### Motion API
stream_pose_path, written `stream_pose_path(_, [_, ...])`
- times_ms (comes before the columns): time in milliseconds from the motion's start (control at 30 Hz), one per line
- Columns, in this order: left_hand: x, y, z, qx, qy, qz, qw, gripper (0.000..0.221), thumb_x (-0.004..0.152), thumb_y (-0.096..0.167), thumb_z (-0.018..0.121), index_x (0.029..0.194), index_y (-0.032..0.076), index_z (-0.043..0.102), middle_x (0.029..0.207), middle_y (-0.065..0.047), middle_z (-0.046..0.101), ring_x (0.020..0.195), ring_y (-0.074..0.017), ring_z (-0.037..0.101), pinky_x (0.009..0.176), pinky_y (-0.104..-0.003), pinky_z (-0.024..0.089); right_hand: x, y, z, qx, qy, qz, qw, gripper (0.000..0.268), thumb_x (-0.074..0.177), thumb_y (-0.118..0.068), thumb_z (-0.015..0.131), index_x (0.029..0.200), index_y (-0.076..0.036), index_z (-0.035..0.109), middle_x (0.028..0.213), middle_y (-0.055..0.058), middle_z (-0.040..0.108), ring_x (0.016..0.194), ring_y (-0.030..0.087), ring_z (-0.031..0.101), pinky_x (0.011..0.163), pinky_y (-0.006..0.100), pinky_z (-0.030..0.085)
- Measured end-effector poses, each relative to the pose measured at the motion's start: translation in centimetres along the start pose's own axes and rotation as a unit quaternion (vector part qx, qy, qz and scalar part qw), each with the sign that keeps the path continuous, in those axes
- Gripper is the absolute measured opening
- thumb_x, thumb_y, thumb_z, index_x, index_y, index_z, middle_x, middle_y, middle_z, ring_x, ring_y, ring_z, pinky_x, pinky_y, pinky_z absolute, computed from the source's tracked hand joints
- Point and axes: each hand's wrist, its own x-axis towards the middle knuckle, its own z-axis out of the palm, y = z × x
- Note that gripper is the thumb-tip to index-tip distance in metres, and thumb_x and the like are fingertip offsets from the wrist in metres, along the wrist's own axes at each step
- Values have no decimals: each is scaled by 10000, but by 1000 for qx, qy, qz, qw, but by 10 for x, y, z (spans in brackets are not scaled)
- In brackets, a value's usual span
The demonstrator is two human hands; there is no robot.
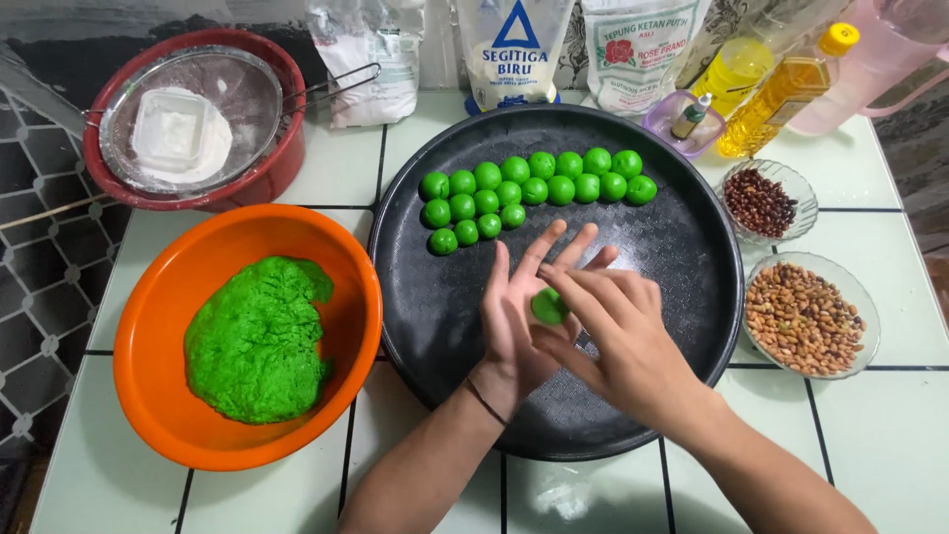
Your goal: Shaping small balls of green dough, stuffing them with peanuts, and placing them on a tray.
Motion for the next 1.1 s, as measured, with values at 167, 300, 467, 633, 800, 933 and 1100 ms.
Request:
stream_pose_path(167, [-8, 4, 11, -8, -63, 24, 998, 610, 1036, 607, 484, 1426, 147, 572, 1603, -225, 422, 1383, -425, 504, 1181, -592, 386, -7, -1, -31, 71, 128, 48, 988, 496, 897, -66, 744, 1372, 20, 632, 1239, 100, 720, 1056, 304, 628, 982, 436, 441])
stream_pose_path(300, [-6, -1, 8, 26, -102, 43, 993, 596, 1046, 592, 478, 1445, 162, 581, 1613, -243, 391, 1424, -448, 447, 1223, -604, 330, -8, -2, -28, 61, 109, 63, 990, 400, 953, -51, 679, 1352, -18, 674, 1175, 105, 711, 1020, 331, 582, 936, 432, 441])
stream_pose_path(467, [-6, -5, 9, 104, -128, 54, 985, 610, 1084, 558, 382, 1555, 177, 448, 1663, -237, 312, 1458, -428, 414, 1186, -569, 392, -4, -6, -18, 55, 69, 57, 994, 409, 976, -152, 669, 1377, -74, 675, 1156, 121, 643, 1010, 319, 517, 927, 431, 410])
stream_pose_path(633, [-7, -2, -20, 149, -72, 45, 985, 646, 1056, 568, 420, 1544, 144, 443, 1641, -248, 337, 1402, -433, 477, 1133, -590, 426, -13, -10, -5, 83, -24, 78, 993, 371, 908, -167, 748, 1257, -55, 690, 1107, 145, 630, 964, 322, 533, 881, 443, 453])
stream_pose_path(800, [-7, 3, -42, 115, 17, 39, 992, 587, 1031, 544, 488, 1410, 100, 552, 1536, -242, 498, 1275, -383, 610, 1056, -520, 515, -29, -10, 31, 196, -82, 127, 969, 384, 845, -157, 806, 1174, -67, 629, 1037, 168, 682, 970, 414, 621, 838, 523, 519])
stream_pose_path(933, [-4, 8, -52, 118, 82, 56, 988, 543, 1028, 531, 487, 1333, 91, 577, 1476, -235, 561, 1203, -353, 653, 1019, -484, 540, -18, 0, 40, 215, -147, 209, 943, 501, 853, -170, 789, 1304, -120, 578, 983, 174, 696, 907, 400, 680, 798, 539, 551])
stream_pose_path(1100, [-8, 35, -58, 248, 169, 97, 949, 505, 1033, 542, 420, 1332, 165, 574, 1497, -91, 581, 1298, -234, 573, 1153, -413, 361, 16, 43, 39, 230, -215, 248, 916, 437, 870, -193, 774, 1286, -102, 676, 901, 219, 731, 835, 421, 736, 778, 557, 576])
